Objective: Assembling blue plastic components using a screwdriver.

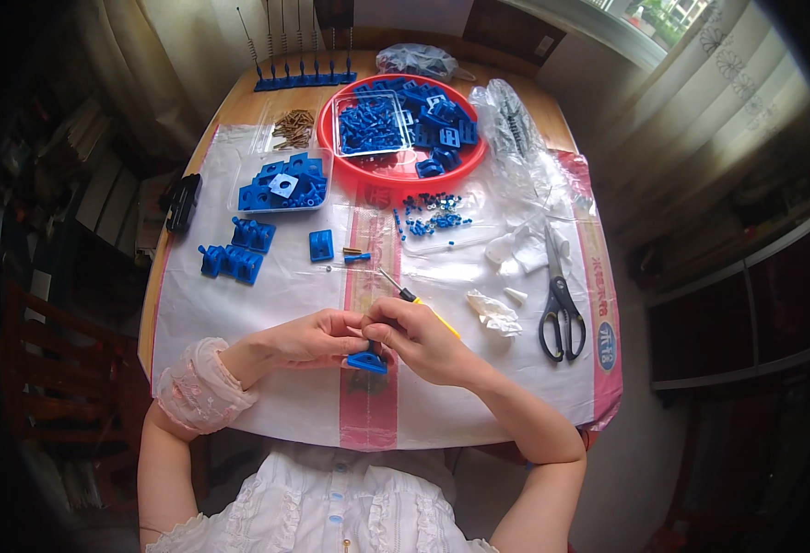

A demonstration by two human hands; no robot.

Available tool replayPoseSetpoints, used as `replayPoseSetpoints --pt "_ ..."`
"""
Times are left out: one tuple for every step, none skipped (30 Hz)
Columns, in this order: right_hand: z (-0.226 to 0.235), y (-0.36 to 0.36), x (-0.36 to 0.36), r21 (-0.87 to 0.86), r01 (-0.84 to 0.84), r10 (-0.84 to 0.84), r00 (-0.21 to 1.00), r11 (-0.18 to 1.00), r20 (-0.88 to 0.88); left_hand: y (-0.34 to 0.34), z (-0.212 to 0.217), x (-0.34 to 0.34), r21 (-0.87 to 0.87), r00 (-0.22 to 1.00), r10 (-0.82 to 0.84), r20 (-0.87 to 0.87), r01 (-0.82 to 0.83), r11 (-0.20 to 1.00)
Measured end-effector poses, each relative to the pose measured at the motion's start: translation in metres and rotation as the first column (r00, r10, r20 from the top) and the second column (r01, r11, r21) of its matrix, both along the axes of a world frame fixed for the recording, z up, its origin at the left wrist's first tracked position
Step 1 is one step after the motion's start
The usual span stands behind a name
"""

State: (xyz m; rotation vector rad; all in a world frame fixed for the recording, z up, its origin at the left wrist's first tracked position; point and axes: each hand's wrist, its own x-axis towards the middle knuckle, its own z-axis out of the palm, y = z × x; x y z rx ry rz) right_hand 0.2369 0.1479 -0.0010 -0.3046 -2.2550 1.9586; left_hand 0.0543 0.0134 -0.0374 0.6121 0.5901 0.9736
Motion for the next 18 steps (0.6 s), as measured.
replayPoseSetpoints --pt "0.002 0.000 -0.001 0.009 -0.001 0.001 1.000 1.000 0.006 0.000 0.001 0.000 -0.002 1.000 0.013 0.005 -0.013 1.000" --pt "0.004 0.001 0.000 0.019 0.001 -0.002 1.000 1.000 0.014 0.000 0.002 0.000 -0.003 1.000 0.022 0.010 -0.022 1.000" --pt "0.005 0.001 0.000 -0.044 0.018 -0.017 1.000 0.999 0.018 0.001 0.003 0.000 -0.004 0.999 0.032 0.015 -0.032 0.999" --pt "0.007 0.000 0.001 -0.106 0.034 -0.032 0.999 0.994 0.023 0.003 0.004 -0.001 -0.024 0.999 0.026 0.045 -0.025 0.999" --pt "0.009 0.001 0.001 -0.169 0.046 -0.042 0.999 0.985 0.026 0.004 0.003 -0.002 -0.045 0.997 0.026 0.071 -0.023 0.999" --pt "0.011 0.001 0.001 -0.194 0.034 -0.032 0.999 0.980 0.014 0.005 0.003 -0.004 -0.065 0.995 0.027 0.098 -0.021 0.998" --pt "0.014 0.001 0.002 -0.219 0.023 -0.023 1.000 0.975 0.003 0.005 0.004 -0.005 -0.067 0.995 0.037 0.096 -0.031 0.997" --pt "0.016 0.001 0.003 -0.244 0.009 -0.011 1.000 0.970 -0.005 0.003 0.004 -0.006 -0.070 0.994 0.050 0.098 -0.043 0.997" --pt "0.016 0.001 0.004 -0.231 -0.013 0.009 1.000 0.973 -0.019 0.002 0.004 -0.006 -0.073 0.993 0.063 0.099 -0.056 0.996" --pt "0.015 0.001 0.003 -0.217 -0.036 0.030 0.999 0.975 -0.032 0.002 0.004 -0.007 -0.097 0.990 0.071 0.124 -0.059 0.993" --pt "0.015 0.002 0.003 -0.203 -0.056 0.048 0.998 0.978 -0.045 0.002 0.004 -0.009 -0.121 0.986 0.077 0.149 -0.060 0.991" --pt "0.012 0.003 0.004 -0.207 -0.060 0.052 0.998 0.976 -0.044 0.003 0.005 -0.010 -0.145 0.981 0.084 0.173 -0.059 0.988" --pt "0.008 0.004 0.004 -0.211 -0.063 0.055 0.998 0.975 -0.043 0.003 0.009 -0.009 -0.163 0.983 0.084 0.162 -0.057 0.985" --pt "0.005 0.006 0.005 -0.214 -0.065 0.058 0.997 0.975 -0.041 0.004 0.018 -0.007 -0.179 0.985 0.083 0.151 -0.055 0.982" --pt "0.004 0.007 0.005 -0.220 -0.066 0.056 0.997 0.973 -0.051 0.004 0.023 -0.005 -0.194 0.987 0.080 0.141 -0.052 0.980" --pt "0.003 0.008 0.005 -0.226 -0.067 0.054 0.997 0.972 -0.062 0.005 0.015 -0.008 -0.165 0.974 0.062 0.217 -0.027 0.986" --pt "0.003 0.008 0.004 -0.233 -0.072 0.056 0.996 0.970 -0.074 0.005 0.007 -0.012 -0.133 0.956 0.046 0.289 -0.008 0.991" --pt "0.004 0.007 0.003 -0.223 -0.050 0.037 0.997 0.974 -0.061 0.005 0.002 -0.015 -0.099 0.933 0.027 0.358 0.009 0.995"
